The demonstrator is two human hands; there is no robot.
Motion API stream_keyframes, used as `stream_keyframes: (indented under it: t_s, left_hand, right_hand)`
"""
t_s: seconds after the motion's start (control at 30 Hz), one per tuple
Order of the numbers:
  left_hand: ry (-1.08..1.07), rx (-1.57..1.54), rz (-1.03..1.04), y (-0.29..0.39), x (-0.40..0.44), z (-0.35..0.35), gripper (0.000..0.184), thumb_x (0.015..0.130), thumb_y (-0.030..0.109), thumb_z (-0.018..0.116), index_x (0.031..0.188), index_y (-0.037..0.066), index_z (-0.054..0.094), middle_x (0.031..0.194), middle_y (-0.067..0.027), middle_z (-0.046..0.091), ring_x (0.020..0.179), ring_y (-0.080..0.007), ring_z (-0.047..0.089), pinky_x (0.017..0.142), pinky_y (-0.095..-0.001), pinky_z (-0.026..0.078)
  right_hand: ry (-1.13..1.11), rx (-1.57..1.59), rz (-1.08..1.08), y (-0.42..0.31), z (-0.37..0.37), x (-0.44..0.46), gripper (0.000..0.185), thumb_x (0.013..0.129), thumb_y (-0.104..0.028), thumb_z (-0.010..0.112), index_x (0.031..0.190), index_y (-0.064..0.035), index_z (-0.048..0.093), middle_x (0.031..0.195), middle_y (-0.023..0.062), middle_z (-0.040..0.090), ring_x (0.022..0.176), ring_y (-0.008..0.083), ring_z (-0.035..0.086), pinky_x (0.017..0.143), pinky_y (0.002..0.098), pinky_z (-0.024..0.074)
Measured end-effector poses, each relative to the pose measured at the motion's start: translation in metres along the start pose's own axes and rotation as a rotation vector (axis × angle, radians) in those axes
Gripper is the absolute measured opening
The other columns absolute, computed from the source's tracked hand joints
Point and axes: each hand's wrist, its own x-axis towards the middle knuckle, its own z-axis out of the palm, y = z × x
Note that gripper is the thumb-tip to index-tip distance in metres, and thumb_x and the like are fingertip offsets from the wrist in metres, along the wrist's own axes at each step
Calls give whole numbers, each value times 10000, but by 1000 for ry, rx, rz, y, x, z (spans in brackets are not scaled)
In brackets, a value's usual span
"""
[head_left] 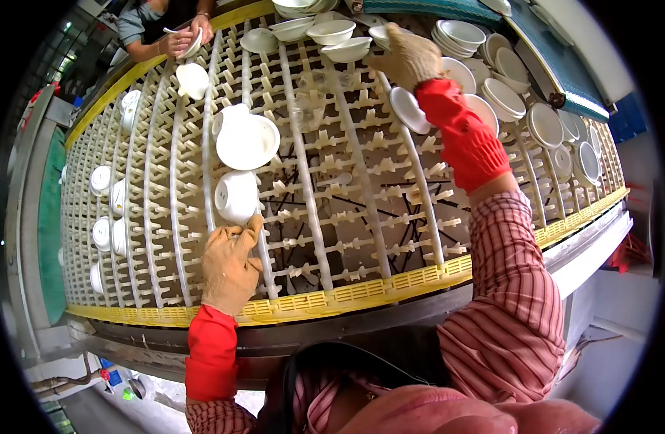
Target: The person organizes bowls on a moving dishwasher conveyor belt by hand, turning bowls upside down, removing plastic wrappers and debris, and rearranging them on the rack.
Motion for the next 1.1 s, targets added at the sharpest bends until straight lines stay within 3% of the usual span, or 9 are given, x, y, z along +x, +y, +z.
stream_keyframes:
  t_s: [0.43, 0.53, 0.63, 0.67, 0.73, 0.87, 0.93, 1.07, 1.1]
  left_hand:
    - [28, 17, -15, 6, -1, -1, 706, 724, -80, 709, 1420, 34, 697, 987, -174, 692, 978, -423, 641, 886, -512, 532]
    - [62, 16, 5, 8, 2, 0, 708, 715, -78, 715, 1414, 37, 703, 962, -169, 682, 945, -418, 635, 877, -507, 534]
    - [101, 8, 24, 4, 0, 2, 716, 697, -73, 731, 1404, 36, 709, 938, -159, 673, 929, -415, 635, 873, -506, 536]
    - [99, 4, 29, 2, -1, 2, 722, 696, -72, 735, 1408, 44, 710, 938, -156, 674, 933, -414, 639, 878, -510, 537]
    - [90, -7, 38, -1, -2, 3, 735, 694, -71, 744, 1416, 60, 711, 938, -149, 675, 942, -414, 647, 890, -517, 539]
    - [84, -10, -70, 2, -1, 0, 587, 715, -35, 768, 1297, 44, 766, 966, -149, 738, 974, -388, 694, 881, -480, 569]
    - [116, -188, -246, 5, -2, -9, 501, 828, 39, 824, 1323, 8, 757, 1046, -159, 780, 995, -356, 737, 886, -456, 589]
    - [306, -364, -328, 16, -1, -19, 757, 931, 368, 896, 1511, -36, 627, 1279, -255, 754, 1209, -389, 716, 1046, -503, 564]
    - [351, -242, -214, 18, 2, -21, 825, 923, 430, 895, 1533, -42, 603, 1320, -280, 731, 1251, -419, 694, 1078, -526, 547]
  right_hand:
    - [-299, -27, 408, 58, -27, -18, 415, 1006, -367, 730, 1314, -94, 783, 1303, 237, 776, 1210, 413, 759, 1017, 493, 608]
    - [-171, -134, -382, 68, -8, -2, 318, 1009, -333, 703, 1277, -193, 801, 1215, 181, 784, 1123, 396, 769, 963, 482, 613]
    - [-3, -5, -533, 25, 9, 30, 319, 1008, -279, 701, 1211, -46, 781, 1197, 152, 789, 1059, 347, 773, 944, 426, 629]
    - [-105, 694, -60, 7, 13, 28, 296, 1004, -234, 733, 1230, -49, 783, 1192, 151, 788, 1078, 334, 775, 968, 436, 624]
    - [284, 293, -723, 11, 58, 54, 309, 1034, -247, 726, 1277, -58, 762, 1209, 153, 784, 1103, 339, 774, 984, 434, 616]
    - [-122, 263, -580, -81, -20, 13, 439, 1064, -281, 715, 1430, -49, 644, 1282, 191, 762, 1152, 358, 775, 1027, 424, 633]
    - [-729, 1692, 338, -117, -18, -14, 518, 1036, -287, 761, 1451, -9, 621, 1297, 254, 741, 1149, 370, 774, 1045, 492, 648]
    - [-171, 765, -939, -149, -28, -68, 567, 910, -195, 891, 1432, -73, 706, 1320, 206, 781, 1213, 330, 762, 1048, 433, 636]
    - [-428, 944, -509, -152, -31, -69, 506, 943, -242, 853, 1392, -55, 715, 1260, 209, 790, 1163, 344, 769, 1019, 433, 643]
